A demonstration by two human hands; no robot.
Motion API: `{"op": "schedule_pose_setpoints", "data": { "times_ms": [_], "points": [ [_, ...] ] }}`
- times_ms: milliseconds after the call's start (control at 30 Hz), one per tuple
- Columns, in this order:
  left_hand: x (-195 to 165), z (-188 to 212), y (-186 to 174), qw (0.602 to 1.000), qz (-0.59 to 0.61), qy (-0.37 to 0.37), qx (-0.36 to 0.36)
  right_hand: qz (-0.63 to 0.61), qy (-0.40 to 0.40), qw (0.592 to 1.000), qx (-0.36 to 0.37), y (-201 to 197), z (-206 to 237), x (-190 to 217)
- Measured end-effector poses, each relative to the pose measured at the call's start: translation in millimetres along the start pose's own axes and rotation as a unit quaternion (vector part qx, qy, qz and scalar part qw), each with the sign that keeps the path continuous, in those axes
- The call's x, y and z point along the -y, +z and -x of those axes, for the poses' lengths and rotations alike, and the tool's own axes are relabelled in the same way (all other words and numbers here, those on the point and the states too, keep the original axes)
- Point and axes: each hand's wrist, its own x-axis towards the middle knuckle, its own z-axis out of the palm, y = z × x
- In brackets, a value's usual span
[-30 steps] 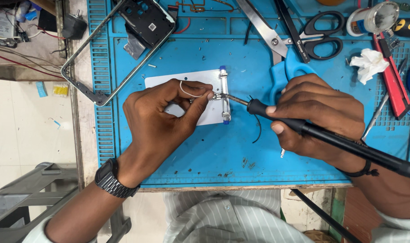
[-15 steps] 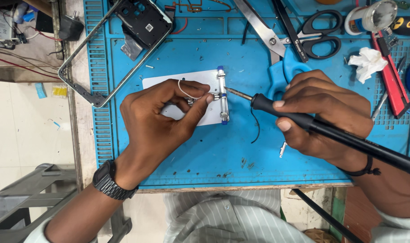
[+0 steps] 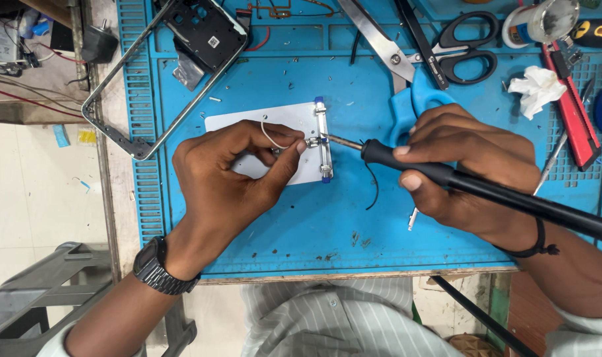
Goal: The person holds a small metal clamp assembly mounted on a white board and uses a soldering iron to solder a wire to it, repositioning the wire and applying the iron repeatedly. They briefly handle a solder spool and a small container before resuming soldering the joint.
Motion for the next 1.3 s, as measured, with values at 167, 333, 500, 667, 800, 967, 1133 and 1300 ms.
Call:
{"op": "schedule_pose_setpoints", "data": {
  "times_ms": [167, 333, 500, 667, 800, 967, 1133, 1300],
  "points": [
    [0.1, 0.2, -0.7, 1.000, 0.006, -0.001, 0.005, -0.005, 0.027, 1.000, -0.007, 5.2, 2.1, 0.2],
    [-0.2, -0.2, -1.4, 1.000, -0.007, -0.005, 0.005, -0.006, 0.026, 1.000, -0.008, 5.5, 1.8, -1.2],
    [0.3, -0.9, -1.1, 1.000, -0.001, -0.003, 0.007, -0.014, 0.022, 1.000, -0.013, 6.2, 1.3, -1.6],
    [0.6, -1.2, -0.6, 1.000, -0.005, -0.008, 0.005, -0.013, 0.020, 1.000, -0.009, 6.0, 1.2, -1.7],
    [0.4, -0.5, -0.6, 1.000, -0.006, -0.009, 0.004, -0.012, 0.021, 1.000, -0.007, 6.0, 1.3, -1.2],
    [0.3, -1.0, -1.1, 1.000, -0.008, -0.006, 0.006, -0.011, 0.023, 1.000, -0.007, 5.8, 1.0, -1.3],
    [0.6, -0.7, -1.5, 1.000, -0.005, -0.010, 0.010, -0.010, 0.022, 1.000, -0.008, 6.4, 1.6, -1.6],
    [1.3, -0.5, -0.7, 1.000, -0.003, -0.008, 0.006, -0.012, 0.028, 0.999, -0.012, 6.5, 2.0, -1.7]
  ]
}}
